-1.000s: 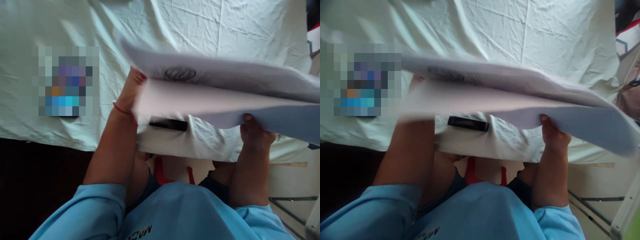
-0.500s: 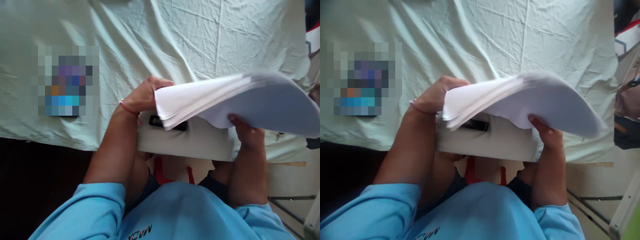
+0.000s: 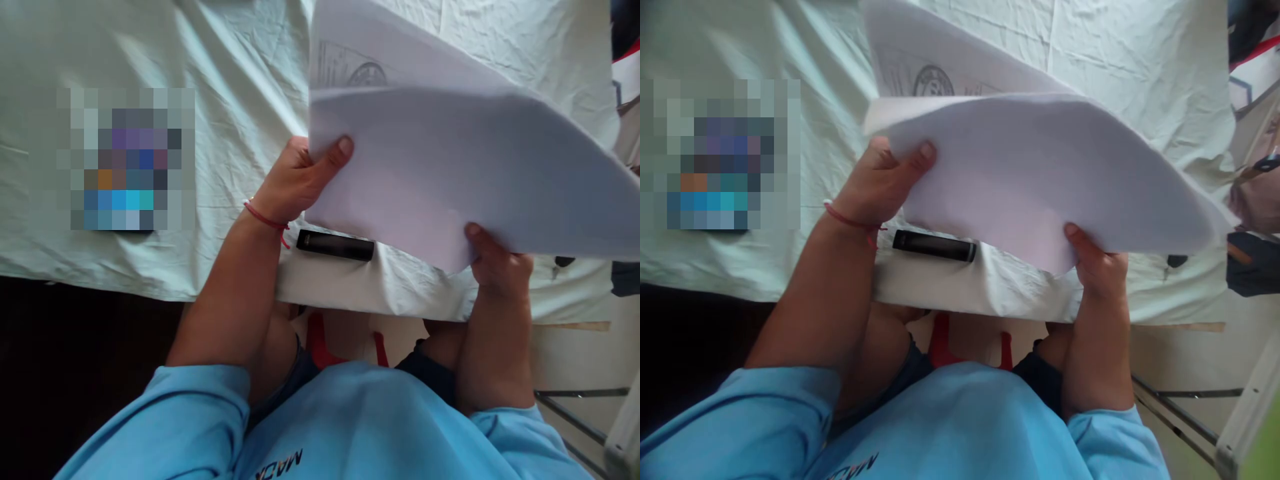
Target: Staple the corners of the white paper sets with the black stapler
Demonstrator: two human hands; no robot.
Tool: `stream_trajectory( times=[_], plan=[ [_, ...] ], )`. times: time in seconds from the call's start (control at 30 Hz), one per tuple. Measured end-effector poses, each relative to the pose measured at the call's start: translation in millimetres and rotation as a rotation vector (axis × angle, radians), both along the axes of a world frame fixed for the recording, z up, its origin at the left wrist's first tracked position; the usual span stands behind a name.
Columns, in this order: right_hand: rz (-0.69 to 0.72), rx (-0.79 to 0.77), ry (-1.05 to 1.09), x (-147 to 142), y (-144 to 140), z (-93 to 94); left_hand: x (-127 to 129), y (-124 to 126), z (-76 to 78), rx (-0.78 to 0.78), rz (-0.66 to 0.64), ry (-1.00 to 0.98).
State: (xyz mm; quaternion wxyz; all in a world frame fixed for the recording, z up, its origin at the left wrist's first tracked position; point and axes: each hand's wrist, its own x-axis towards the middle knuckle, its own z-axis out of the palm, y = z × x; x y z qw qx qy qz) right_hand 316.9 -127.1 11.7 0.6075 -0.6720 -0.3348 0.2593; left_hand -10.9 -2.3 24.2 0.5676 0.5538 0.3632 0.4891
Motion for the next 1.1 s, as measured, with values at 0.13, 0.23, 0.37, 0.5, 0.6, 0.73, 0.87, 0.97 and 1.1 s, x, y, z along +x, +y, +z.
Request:
stream_trajectory(
  times=[0.13,0.23,0.37,0.5,0.6,0.73,0.87,0.97,1.1],
  plan=[
    [-0.076,0.078,0.096,-4,4,5.1,-3,0,4.8,-0.146,-0.058,0.095],
    [-0.153,0.152,0.133,0,6,6.5,-2,-2,8.7,-0.202,-0.1,0.187],
    [-0.157,0.204,0.131,6,6,5.9,5,-3,6.9,-0.166,-0.108,0.166],
    [-0.171,0.204,0.132,6,6,6.8,8,-2,1.8,-0.104,-0.128,0.097],
    [-0.177,0.19,0.131,5,6,8.5,5,-2,2.0,-0.1,-0.172,0.093],
    [-0.139,0.176,0.135,7,6,10.2,1,-4,3.5,-0.145,-0.164,0.149],
    [-0.114,0.167,0.134,8,7,10.1,-1,-4,3.4,-0.178,-0.18,0.147],
    [-0.102,0.145,0.135,8,8,9.4,-1,-4,4.2,-0.186,-0.2,0.114],
    [-0.103,0.136,0.142,7,11,8.6,-2,-4,5.1,-0.174,-0.244,0.116]
  ],
)
